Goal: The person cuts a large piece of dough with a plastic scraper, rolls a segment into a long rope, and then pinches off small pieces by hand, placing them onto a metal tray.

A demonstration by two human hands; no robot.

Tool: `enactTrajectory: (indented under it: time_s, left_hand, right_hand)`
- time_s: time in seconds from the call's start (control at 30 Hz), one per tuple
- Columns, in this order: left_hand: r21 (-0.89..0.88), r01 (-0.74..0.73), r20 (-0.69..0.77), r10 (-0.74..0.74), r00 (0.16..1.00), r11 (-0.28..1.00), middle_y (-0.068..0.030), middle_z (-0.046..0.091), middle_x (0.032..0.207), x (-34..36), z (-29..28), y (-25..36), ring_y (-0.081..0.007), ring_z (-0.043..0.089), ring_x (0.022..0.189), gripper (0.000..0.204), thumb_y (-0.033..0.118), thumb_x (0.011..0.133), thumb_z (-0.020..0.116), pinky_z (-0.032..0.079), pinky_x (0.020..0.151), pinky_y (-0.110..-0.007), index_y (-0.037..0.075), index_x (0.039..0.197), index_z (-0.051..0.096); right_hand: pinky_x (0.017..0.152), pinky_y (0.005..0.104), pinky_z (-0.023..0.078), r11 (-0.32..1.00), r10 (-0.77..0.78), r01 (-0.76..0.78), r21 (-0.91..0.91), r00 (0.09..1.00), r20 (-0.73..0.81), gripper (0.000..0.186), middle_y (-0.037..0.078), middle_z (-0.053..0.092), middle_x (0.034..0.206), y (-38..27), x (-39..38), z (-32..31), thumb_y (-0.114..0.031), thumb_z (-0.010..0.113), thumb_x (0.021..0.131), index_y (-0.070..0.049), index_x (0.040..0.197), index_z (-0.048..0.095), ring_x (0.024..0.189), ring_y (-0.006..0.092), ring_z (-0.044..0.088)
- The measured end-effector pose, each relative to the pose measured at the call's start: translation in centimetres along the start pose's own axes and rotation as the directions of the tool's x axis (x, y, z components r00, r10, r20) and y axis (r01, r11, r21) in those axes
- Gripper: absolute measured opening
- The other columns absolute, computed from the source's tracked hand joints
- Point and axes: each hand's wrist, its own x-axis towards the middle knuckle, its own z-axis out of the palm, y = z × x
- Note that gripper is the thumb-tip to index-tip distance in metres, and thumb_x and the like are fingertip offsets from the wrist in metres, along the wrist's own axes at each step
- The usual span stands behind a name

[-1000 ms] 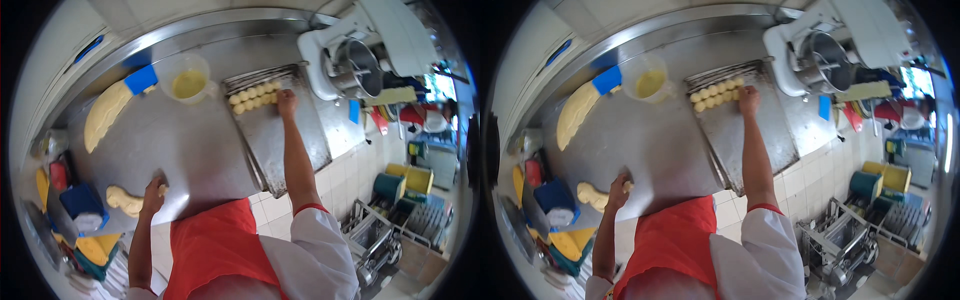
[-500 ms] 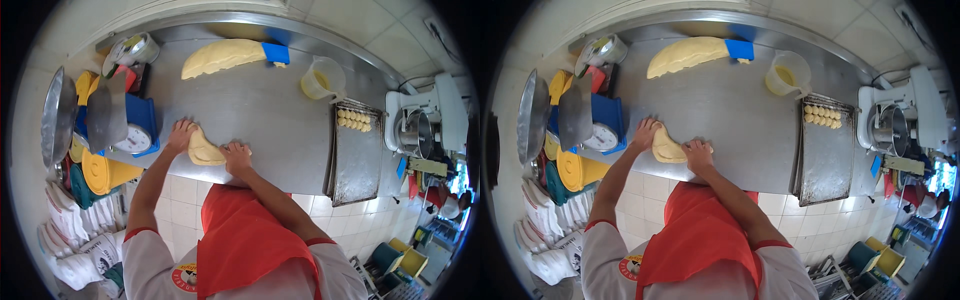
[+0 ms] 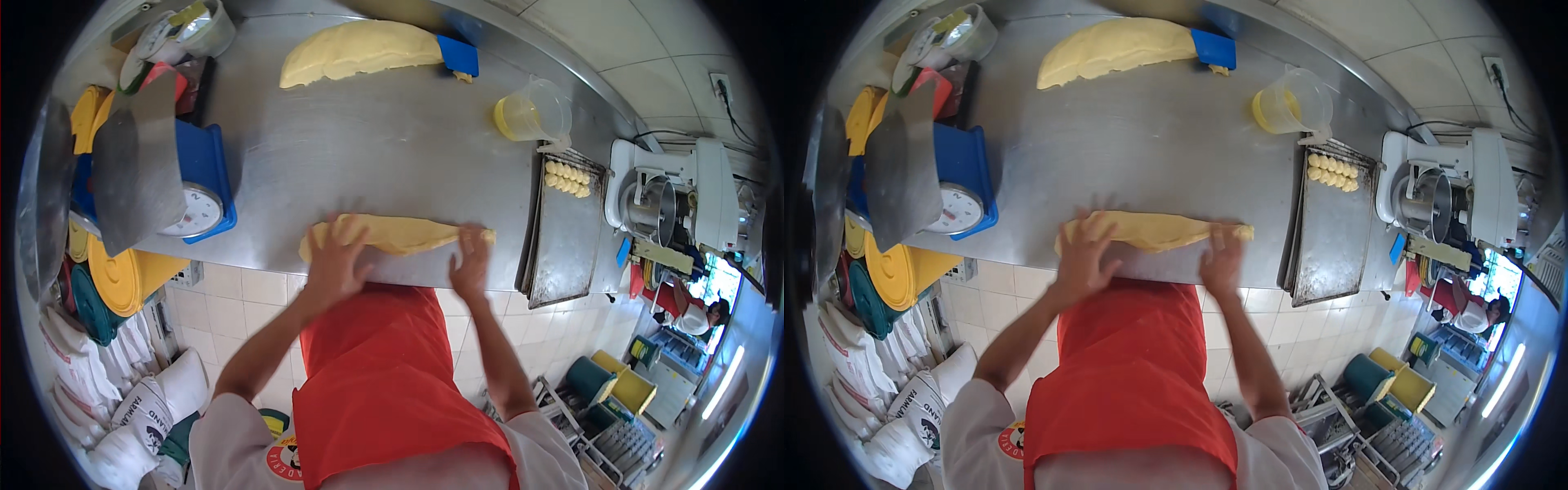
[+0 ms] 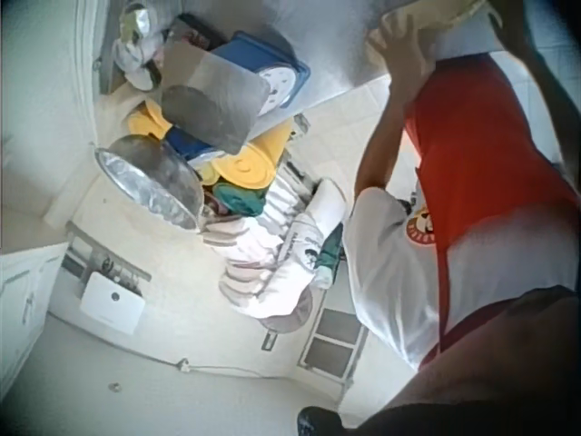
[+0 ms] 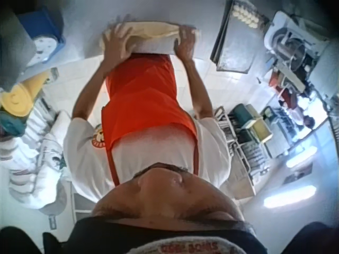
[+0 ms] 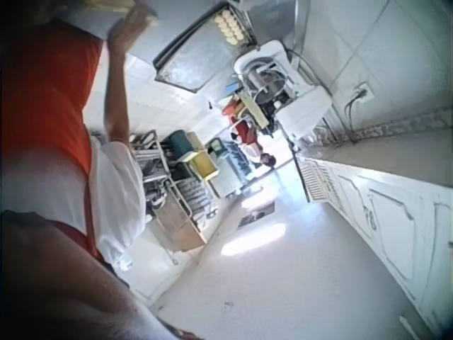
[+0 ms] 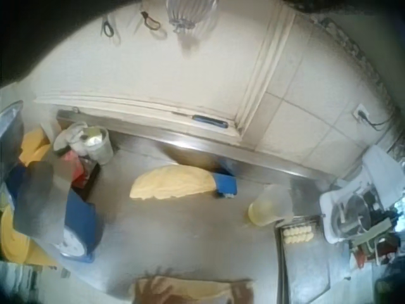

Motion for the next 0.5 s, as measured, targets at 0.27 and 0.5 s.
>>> enactTrajectory:
  time_s: [0.27,0.5]
  left_hand:
    - [0.127,0.117,-0.107,-0.103,0.989,0.985,-0.0126,0.023,0.163,3.9,9.3,-3.0,-0.0434,0.016,0.149,0.07,0.061,0.088,0.056,0.013,0.11,-0.073,0.032,0.15,0.043]
    - [0.096,0.506,-0.46,-0.412,0.786,0.857,-0.0139,0.013,0.165,18.5,1.9,-13.2,-0.041,0.007,0.152,0.081,0.067,0.094,0.043,0.008,0.118,-0.064,0.017,0.156,0.029]
  right_hand:
    - [0.114,0.0683,0.016,0.992,-0.112,0.112,-0.062,0.994,0.0,0.068,0.015,0.032,0.158,-11.2,5.0,8.9,-0.042,0.058,0.092,-0.014,0.151,0.039,0.146,0.0409,0.027]
    - [0.118,0.0637,0.008,0.988,0.06,-0.094,-0.124,0.966,-0.253,0.075,0.021,0.018,0.162,-9.5,24.6,3.4,-0.059,0.041,0.097,-0.013,0.156,0.029,0.149,0.0416,0.018]
